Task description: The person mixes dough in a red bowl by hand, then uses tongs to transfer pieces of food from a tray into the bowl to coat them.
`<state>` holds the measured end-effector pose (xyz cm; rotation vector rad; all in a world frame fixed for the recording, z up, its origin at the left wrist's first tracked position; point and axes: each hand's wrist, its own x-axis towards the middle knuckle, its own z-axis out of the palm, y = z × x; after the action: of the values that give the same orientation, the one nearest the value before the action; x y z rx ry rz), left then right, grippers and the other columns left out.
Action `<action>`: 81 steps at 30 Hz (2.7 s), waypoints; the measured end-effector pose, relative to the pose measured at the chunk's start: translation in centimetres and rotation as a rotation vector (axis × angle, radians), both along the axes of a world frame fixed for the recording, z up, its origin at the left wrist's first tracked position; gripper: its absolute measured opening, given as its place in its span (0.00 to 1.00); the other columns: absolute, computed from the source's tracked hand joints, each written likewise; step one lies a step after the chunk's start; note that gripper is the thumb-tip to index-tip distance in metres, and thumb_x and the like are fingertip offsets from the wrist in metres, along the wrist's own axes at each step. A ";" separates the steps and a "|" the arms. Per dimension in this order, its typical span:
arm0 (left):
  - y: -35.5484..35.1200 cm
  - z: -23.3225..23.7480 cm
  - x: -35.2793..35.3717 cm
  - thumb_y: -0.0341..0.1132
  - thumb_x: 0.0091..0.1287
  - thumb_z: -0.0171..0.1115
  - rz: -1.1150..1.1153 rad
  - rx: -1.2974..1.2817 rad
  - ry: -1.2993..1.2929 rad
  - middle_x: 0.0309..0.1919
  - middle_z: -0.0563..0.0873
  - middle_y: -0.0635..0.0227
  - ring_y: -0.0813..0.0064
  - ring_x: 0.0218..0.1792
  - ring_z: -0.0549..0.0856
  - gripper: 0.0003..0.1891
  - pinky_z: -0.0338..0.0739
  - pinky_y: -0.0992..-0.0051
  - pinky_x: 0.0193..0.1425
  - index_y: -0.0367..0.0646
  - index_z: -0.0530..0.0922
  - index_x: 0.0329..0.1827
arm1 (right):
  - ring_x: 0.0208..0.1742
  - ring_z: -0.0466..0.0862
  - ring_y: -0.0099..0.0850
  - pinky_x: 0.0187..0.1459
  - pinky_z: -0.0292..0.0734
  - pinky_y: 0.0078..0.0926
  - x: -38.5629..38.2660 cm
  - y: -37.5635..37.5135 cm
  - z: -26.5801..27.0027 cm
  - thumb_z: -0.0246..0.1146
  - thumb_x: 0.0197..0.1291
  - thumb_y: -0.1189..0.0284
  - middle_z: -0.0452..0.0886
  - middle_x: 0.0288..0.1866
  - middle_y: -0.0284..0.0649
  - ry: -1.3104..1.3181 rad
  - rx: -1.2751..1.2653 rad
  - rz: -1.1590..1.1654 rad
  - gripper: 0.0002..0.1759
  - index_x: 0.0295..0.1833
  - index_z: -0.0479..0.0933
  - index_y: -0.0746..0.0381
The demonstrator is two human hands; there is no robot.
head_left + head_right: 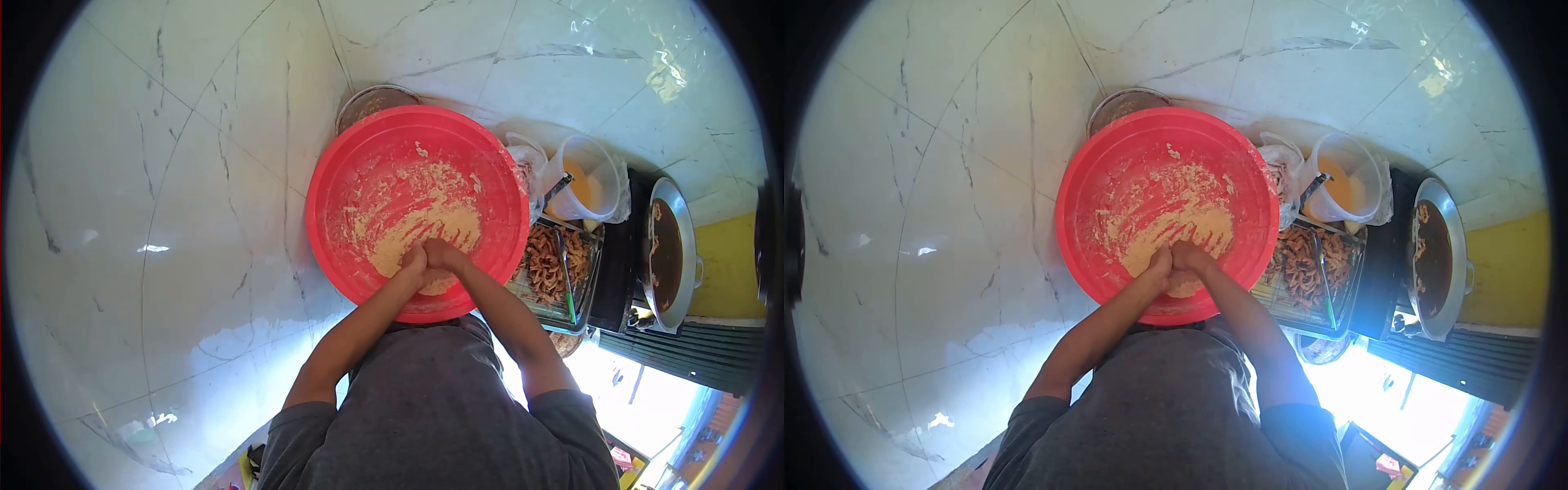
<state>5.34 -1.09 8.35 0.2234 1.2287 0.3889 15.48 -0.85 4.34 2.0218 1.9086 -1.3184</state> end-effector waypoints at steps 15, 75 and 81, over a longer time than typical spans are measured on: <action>1.2 -10.5 -5.3 0.55 0.72 0.38 0.021 0.244 0.067 0.45 0.82 0.52 0.63 0.45 0.84 0.32 0.77 0.66 0.46 0.29 0.74 0.55 | 0.34 0.85 0.46 0.32 0.82 0.40 3.4 1.5 2.2 0.56 0.56 0.60 0.82 0.41 0.56 -0.009 -0.275 -0.256 0.24 0.44 0.77 0.73; -0.3 -1.6 -3.4 0.50 0.71 0.38 -0.200 0.616 0.453 0.45 0.82 0.45 0.50 0.48 0.81 0.27 0.73 0.61 0.51 0.33 0.77 0.48 | 0.41 0.83 0.46 0.35 0.80 0.46 -0.5 1.5 3.2 0.52 0.63 0.57 0.81 0.41 0.55 0.392 -0.262 -0.543 0.27 0.46 0.76 0.74; 1.8 2.7 -8.0 0.52 0.70 0.39 -0.389 0.872 0.562 0.44 0.81 0.42 0.44 0.50 0.79 0.28 0.71 0.56 0.53 0.33 0.76 0.49 | 0.41 0.81 0.49 0.44 0.77 0.42 2.4 3.8 3.5 0.52 0.61 0.60 0.81 0.37 0.56 -0.039 0.295 -0.317 0.21 0.40 0.77 0.70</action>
<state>-2.68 0.66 11.04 1.3734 1.4521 0.5195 17.88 2.93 7.81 2.5608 1.9214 -1.0900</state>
